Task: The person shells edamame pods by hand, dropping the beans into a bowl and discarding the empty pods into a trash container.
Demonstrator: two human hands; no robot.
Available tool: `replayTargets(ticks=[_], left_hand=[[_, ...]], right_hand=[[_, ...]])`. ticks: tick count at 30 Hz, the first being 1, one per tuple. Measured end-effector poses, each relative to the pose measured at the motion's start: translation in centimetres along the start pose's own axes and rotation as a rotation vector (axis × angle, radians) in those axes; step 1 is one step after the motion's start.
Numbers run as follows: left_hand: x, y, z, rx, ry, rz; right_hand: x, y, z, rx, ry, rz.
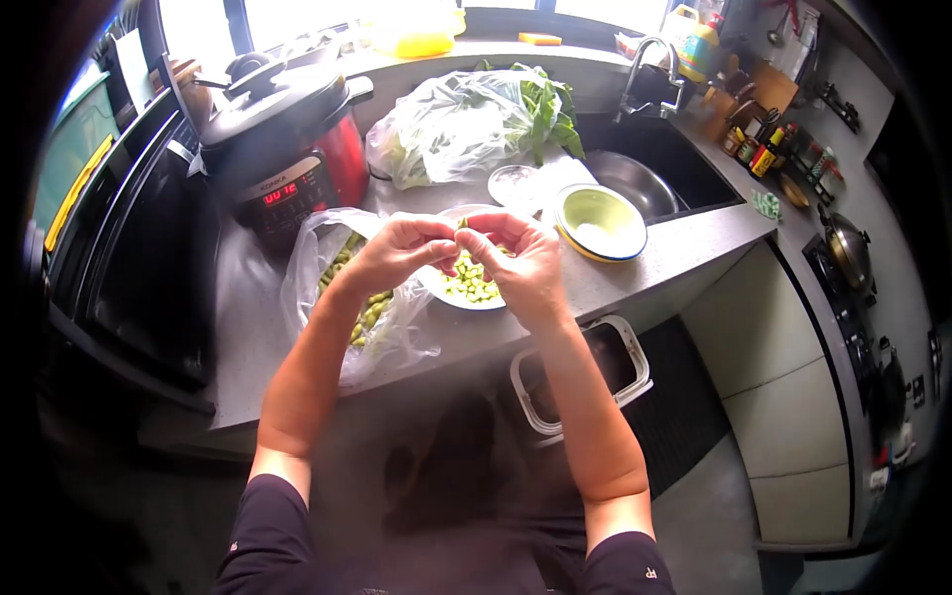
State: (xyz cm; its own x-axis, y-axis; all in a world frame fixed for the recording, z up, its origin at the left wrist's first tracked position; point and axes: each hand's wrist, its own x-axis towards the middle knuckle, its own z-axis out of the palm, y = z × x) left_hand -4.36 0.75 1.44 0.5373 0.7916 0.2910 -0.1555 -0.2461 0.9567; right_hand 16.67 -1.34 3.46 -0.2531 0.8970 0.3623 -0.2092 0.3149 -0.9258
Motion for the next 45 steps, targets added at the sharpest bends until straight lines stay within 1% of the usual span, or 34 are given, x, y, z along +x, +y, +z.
replayTargets(ticks=[7, 11, 15, 19, 20, 23, 24, 27, 31, 34, 37, 40, 43, 45], left_hand=[[-0.2, -0.8, 0.0, 0.009, 0.043, -0.02], [0.0, -1.1, 0.2, -0.005, 0.038, -0.035], [-0.1, -1.3, 0.4, -0.002, 0.035, -0.035], [-0.1, -1.0, 0.9, -0.02, 0.076, -0.057], [0.1, -0.6, 0.8, -0.001, 0.069, -0.052], [0.8, 0.1, 2.6, 0.075, 0.258, 0.176], [0.8, 0.4, 2.4, 0.112, 0.29, 0.126], [0.6, 0.3, 2.2, -0.022, 0.265, 0.005], [0.3, 0.4, 2.2, -0.129, 0.289, -0.037], [0.3, 0.2, 2.1, -0.042, 0.324, -0.051], [0.2, 0.3, 2.4, 0.091, 0.353, 0.022], [0.2, 0.2, 2.5, 0.15, 0.381, 0.107], [0.4, -0.1, 1.9, 0.122, 0.369, 0.08], [0.4, -0.2, 1.8, 0.115, 0.371, 0.055]], right_hand=[[0.0, 0.2, 0.2, 0.13, 0.005, 0.069], [-0.1, 0.5, 0.5, 0.254, 0.064, 0.108], [-0.4, 0.9, 0.3, 0.248, 0.042, 0.083], [-0.2, 1.1, -0.2, 0.187, 0.044, 0.035], [-0.1, 0.8, -0.1, 0.116, 0.064, -0.003], [0.4, 0.9, -0.1, -0.013, 0.085, -0.046], [0.4, 0.9, -0.2, -0.131, 0.082, -0.04], [0.3, 0.9, 0.0, -0.293, 0.064, -0.07], [0.4, 1.5, 0.2, -0.229, 0.056, -0.046], [0.4, 2.0, 0.3, -0.191, 0.072, -0.022], [0.5, 2.8, 0.2, -0.101, 0.079, -0.016], [0.7, 2.7, 0.1, -0.011, 0.039, 0.017], [1.2, 3.2, -0.5, 0.057, 0.005, 0.08], [1.3, 3.2, -0.7, 0.047, -0.01, 0.111]])
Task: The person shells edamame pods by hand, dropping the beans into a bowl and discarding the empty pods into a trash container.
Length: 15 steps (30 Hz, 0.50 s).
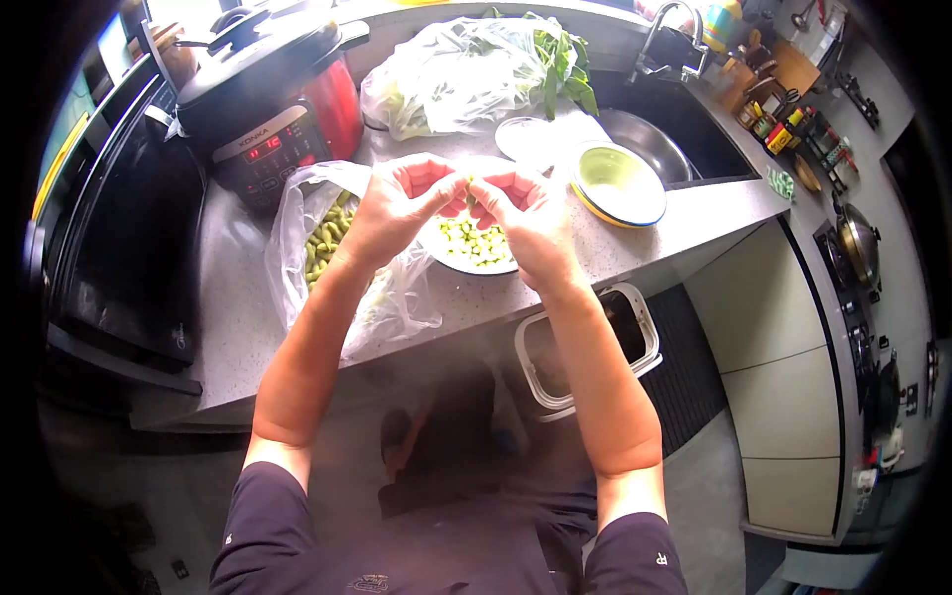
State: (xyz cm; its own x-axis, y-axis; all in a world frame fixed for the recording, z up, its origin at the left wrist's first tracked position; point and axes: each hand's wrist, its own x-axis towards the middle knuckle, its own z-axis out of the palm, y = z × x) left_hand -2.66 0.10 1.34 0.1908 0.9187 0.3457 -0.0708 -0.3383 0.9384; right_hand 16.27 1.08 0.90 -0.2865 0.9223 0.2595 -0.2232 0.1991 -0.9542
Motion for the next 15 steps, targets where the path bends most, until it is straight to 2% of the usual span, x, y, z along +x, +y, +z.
replayTargets(ticks=[8, 15], left_hand=[[-0.2, 0.1, 1.1, 0.056, 0.017, 0.076], [-0.3, 0.2, 0.8, -0.03, -0.003, 0.036]], right_hand=[[0.4, -1.0, 0.1, 0.221, 0.088, 0.137], [0.7, -0.9, 0.6, 0.172, 0.115, 0.127]])
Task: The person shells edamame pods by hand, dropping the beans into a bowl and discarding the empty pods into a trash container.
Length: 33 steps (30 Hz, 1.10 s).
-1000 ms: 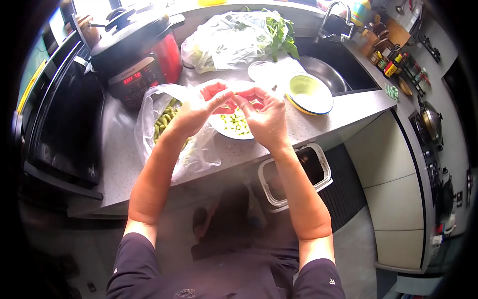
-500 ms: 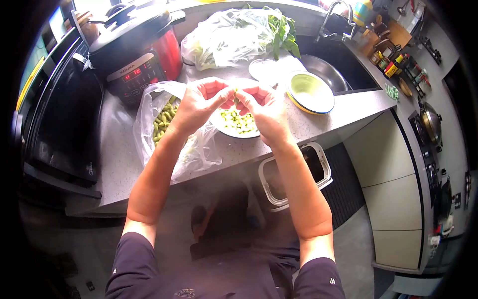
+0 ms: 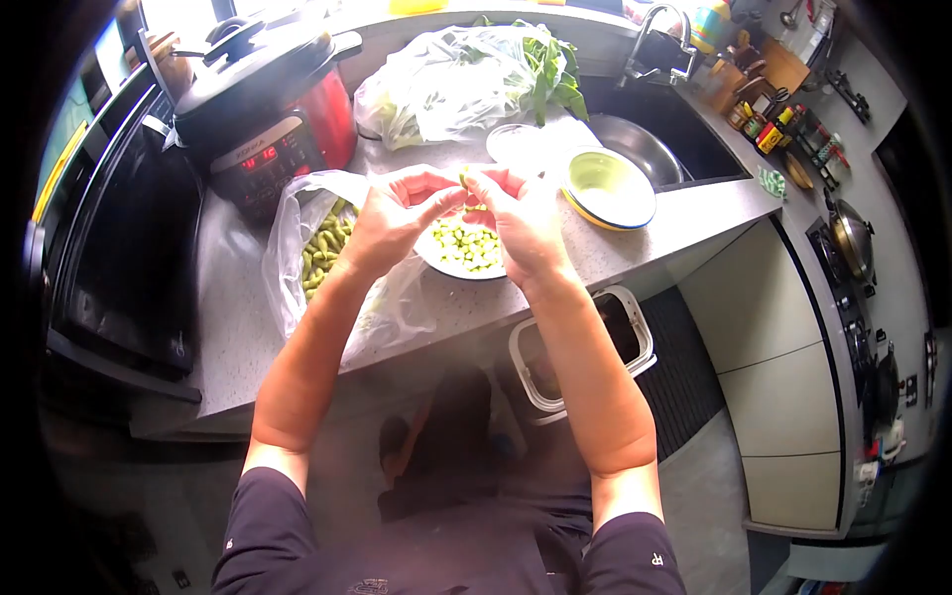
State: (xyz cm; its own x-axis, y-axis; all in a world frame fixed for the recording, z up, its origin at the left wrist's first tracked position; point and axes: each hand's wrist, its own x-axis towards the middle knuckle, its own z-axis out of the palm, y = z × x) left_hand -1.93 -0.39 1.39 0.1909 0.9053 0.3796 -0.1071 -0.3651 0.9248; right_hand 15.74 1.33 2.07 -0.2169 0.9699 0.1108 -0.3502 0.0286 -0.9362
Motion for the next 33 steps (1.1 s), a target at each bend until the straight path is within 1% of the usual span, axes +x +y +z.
replayTargets(ticks=[6, 9, 15, 18, 21, 24, 27, 30, 33], left_hand=[[0.0, -0.6, -0.3, -0.086, 0.022, -0.073], [0.1, -1.1, -0.5, -0.118, 0.023, -0.115], [0.4, -2.1, -0.6, -0.062, 0.05, -0.144], [0.3, -1.8, -0.5, 0.125, 0.05, -0.079], [0.3, -1.1, -0.1, 0.285, 0.04, -0.053], [0.4, -1.5, 0.2, 0.233, 0.08, -0.042], [0.4, -1.2, 0.4, 0.099, 0.107, -0.032], [0.4, -1.1, 0.0, 0.107, 0.096, -0.102], [0.5, -1.3, -0.4, 0.01, 0.068, -0.155]], right_hand=[[-0.1, 0.4, 0.1, 0.12, -0.037, 0.009], [0.3, 0.7, -0.2, 0.124, -0.051, 0.049], [1.2, 2.0, -0.8, 0.128, -0.023, 0.078], [1.4, 2.2, -0.9, 0.133, -0.019, 0.089], [1.6, 2.2, -0.6, -0.035, 0.031, 0.024], [1.2, 2.0, -0.1, -0.248, 0.085, -0.134], [1.0, 2.5, -0.2, -0.325, 0.108, -0.172], [0.5, 2.2, 0.2, -0.303, 0.105, -0.189], [-0.2, 1.6, 0.9, -0.338, 0.117, -0.209]])
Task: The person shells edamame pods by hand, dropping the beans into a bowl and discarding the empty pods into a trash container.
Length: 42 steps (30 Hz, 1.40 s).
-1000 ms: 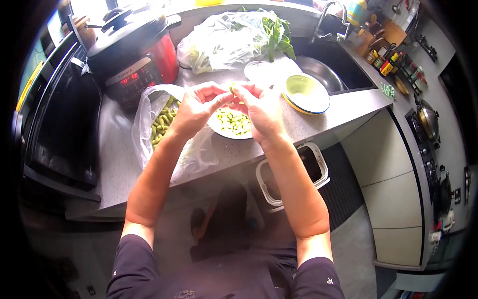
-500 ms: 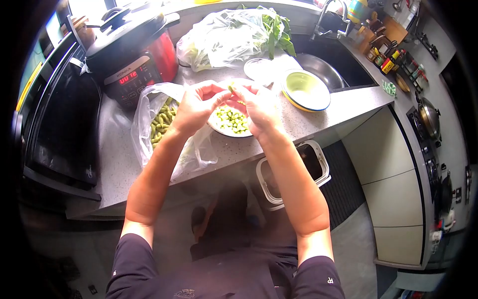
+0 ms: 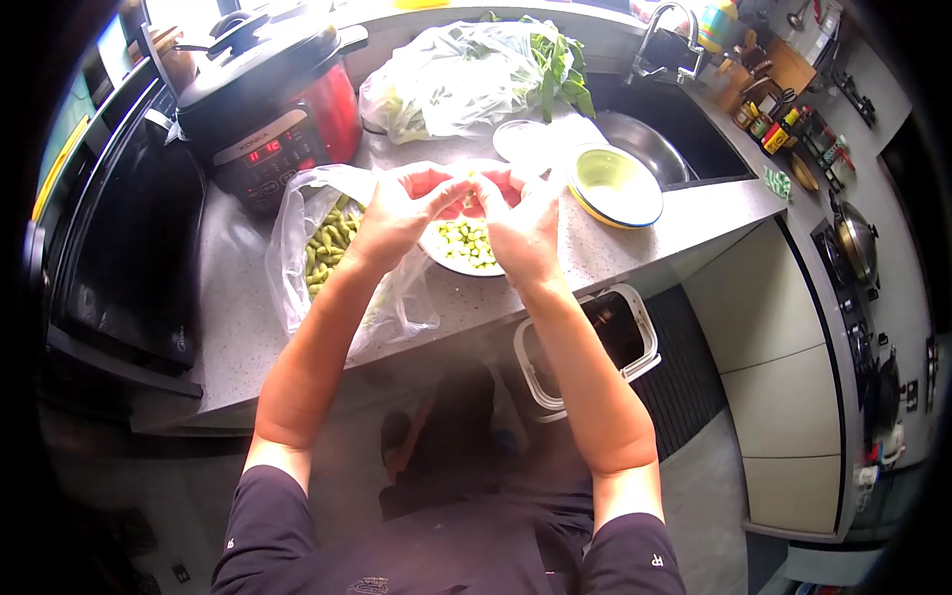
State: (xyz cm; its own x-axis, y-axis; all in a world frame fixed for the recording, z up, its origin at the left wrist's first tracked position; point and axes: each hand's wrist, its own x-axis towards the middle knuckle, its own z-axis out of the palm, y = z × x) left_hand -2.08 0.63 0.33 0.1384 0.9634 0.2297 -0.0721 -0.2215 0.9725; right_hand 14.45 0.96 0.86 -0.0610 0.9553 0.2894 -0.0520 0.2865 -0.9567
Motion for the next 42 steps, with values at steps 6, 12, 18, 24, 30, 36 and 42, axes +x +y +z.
replayTargets(ticks=[6, 12, 18, 24, 30, 36, 42], left_hand=[[0.0, -0.5, -0.1, -0.038, -0.023, 0.011], [-0.3, 0.1, 0.0, -0.061, -0.03, -0.003], [-0.5, 0.6, 0.6, -0.047, -0.032, 0.028], [-0.1, 0.2, 0.2, 0.045, -0.027, 0.019], [0.0, -0.7, 0.6, 0.081, -0.033, 0.049], [-0.5, 0.7, 0.5, 0.321, -0.028, 0.124], [-0.7, 0.5, 1.1, -0.024, -0.094, 0.095]], right_hand=[[-0.3, -1.0, -0.3, -0.145, -0.01, -0.105], [-0.3, -0.9, -0.5, -0.299, -0.006, -0.211], [0.1, -0.2, -0.8, -0.379, 0.014, -0.255], [0.5, 0.2, -1.3, -0.145, -0.043, -0.041], [0.4, -0.2, -1.3, -0.108, -0.026, -0.043], [0.8, -0.2, -2.4, 0.091, -0.087, 0.094], [0.7, -0.5, -2.6, 0.215, -0.149, 0.108]])
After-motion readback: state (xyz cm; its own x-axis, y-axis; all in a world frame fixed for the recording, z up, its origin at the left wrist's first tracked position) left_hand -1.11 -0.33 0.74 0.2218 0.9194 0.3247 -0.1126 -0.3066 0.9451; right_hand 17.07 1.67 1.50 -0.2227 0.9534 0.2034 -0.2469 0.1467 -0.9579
